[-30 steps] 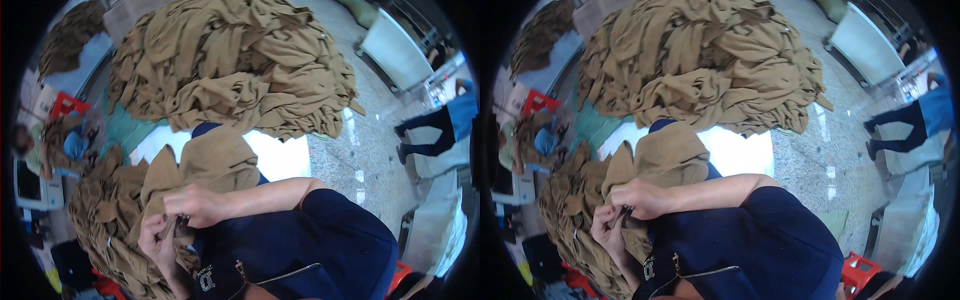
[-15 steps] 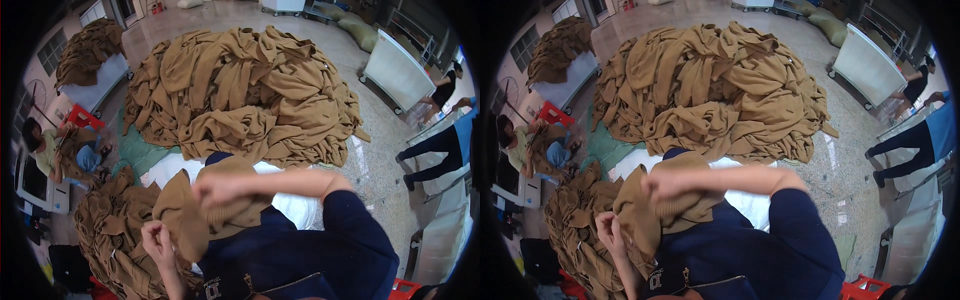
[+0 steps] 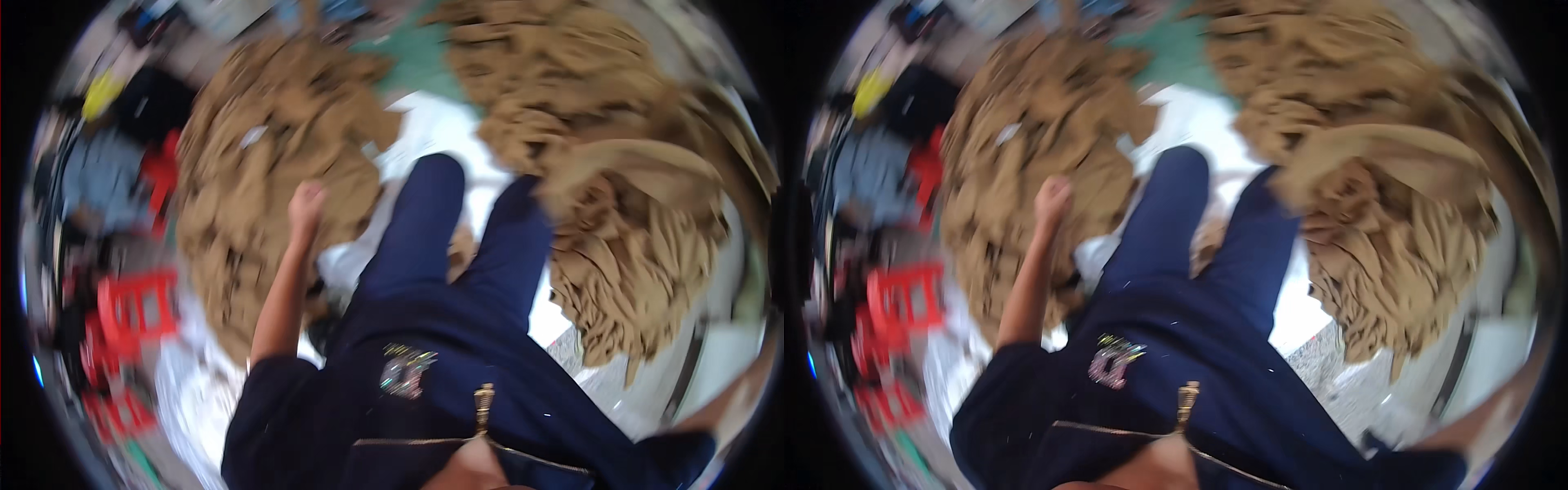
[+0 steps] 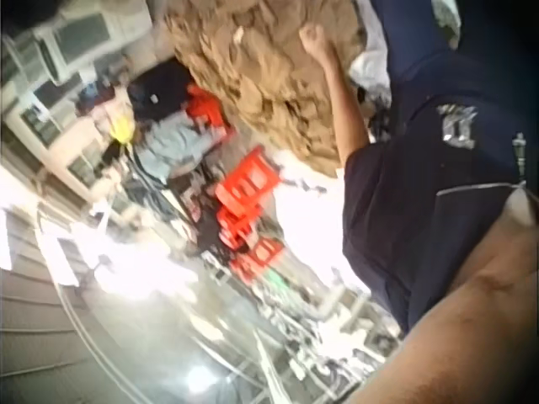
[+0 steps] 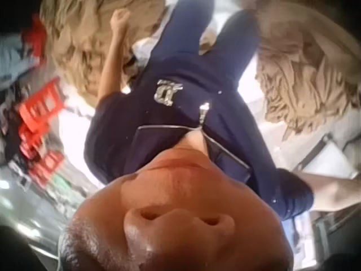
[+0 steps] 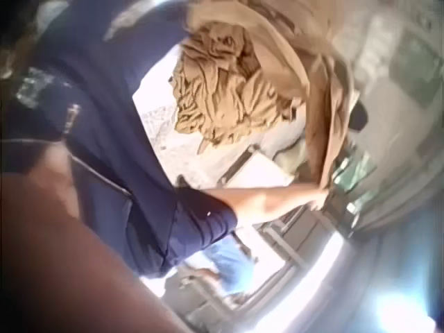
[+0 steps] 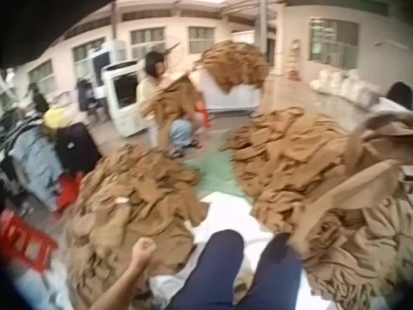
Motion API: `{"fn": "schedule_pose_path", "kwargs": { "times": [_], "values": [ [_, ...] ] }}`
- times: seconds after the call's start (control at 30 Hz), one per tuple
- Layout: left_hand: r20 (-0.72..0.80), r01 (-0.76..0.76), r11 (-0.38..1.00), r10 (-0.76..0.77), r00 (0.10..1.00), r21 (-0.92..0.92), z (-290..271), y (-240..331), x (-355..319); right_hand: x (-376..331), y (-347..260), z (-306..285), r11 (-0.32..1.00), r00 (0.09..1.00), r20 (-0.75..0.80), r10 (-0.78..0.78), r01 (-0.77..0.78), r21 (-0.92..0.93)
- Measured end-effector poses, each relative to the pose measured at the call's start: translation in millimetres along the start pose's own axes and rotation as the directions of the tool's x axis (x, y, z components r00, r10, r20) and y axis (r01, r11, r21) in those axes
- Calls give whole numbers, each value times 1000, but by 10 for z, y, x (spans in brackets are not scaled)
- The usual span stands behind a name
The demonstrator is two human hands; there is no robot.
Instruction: Inspecting and trimming threads or processing buttons on garments using a small hand tool.
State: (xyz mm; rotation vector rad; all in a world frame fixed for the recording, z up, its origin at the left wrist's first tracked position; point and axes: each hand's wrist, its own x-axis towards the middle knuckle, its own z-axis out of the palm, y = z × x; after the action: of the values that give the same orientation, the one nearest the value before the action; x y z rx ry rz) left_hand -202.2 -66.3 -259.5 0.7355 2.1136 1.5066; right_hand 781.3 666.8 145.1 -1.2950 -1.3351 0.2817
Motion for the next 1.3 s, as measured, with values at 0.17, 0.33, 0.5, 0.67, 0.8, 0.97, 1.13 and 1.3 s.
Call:
{"fn": "schedule_pose_path", "kwargs": {
  "times": [0.17, 0.33, 0.5, 0.67, 0.8, 0.97, 1.13, 1.3],
  "values": [
    [-501, 333, 734, 12, 865, 592, -257, -97, -64, -1050, 546, 1391, 954, 935, 190, 299, -285, -98],
    [-721, 348, 771, 198, 665, 533, -157, 153, 483, -4245, 458, -1444, 803, 797, 168, 579, -523, -285],
    [-514, 138, 558, 603, 610, 818, -481, 581, 646, -5665, -358, -476, 738, 668, 315, 674, -590, -328],
    [-91, -33, 685, 143, 986, 728, -560, 778, 719, -6241, -831, 610, 792, 666, 446, 598, -578, -199],
    [239, -337, 894, 273, 932, 293, 68, 1698, -62, -6728, -1888, 1687, 826, 561, 760, 328, -561, 58],
    [583, -506, 839, 516, 628, -198, 744, 2352, -926, -7277, -3007, 2724, 691, 165, 974, 157, -723, 11],
    [704, -389, 755, 645, 298, -528, 1196, 2626, -1566, -7562, -3483, 3143, 668, -135, 988, 81, -728, -154],
    [738, -127, 735, 674, 37, -666, 1256, 2741, -1555, -7223, -3501, 2567, 776, 205, 978, 28, -622, 108]
  ]
}}
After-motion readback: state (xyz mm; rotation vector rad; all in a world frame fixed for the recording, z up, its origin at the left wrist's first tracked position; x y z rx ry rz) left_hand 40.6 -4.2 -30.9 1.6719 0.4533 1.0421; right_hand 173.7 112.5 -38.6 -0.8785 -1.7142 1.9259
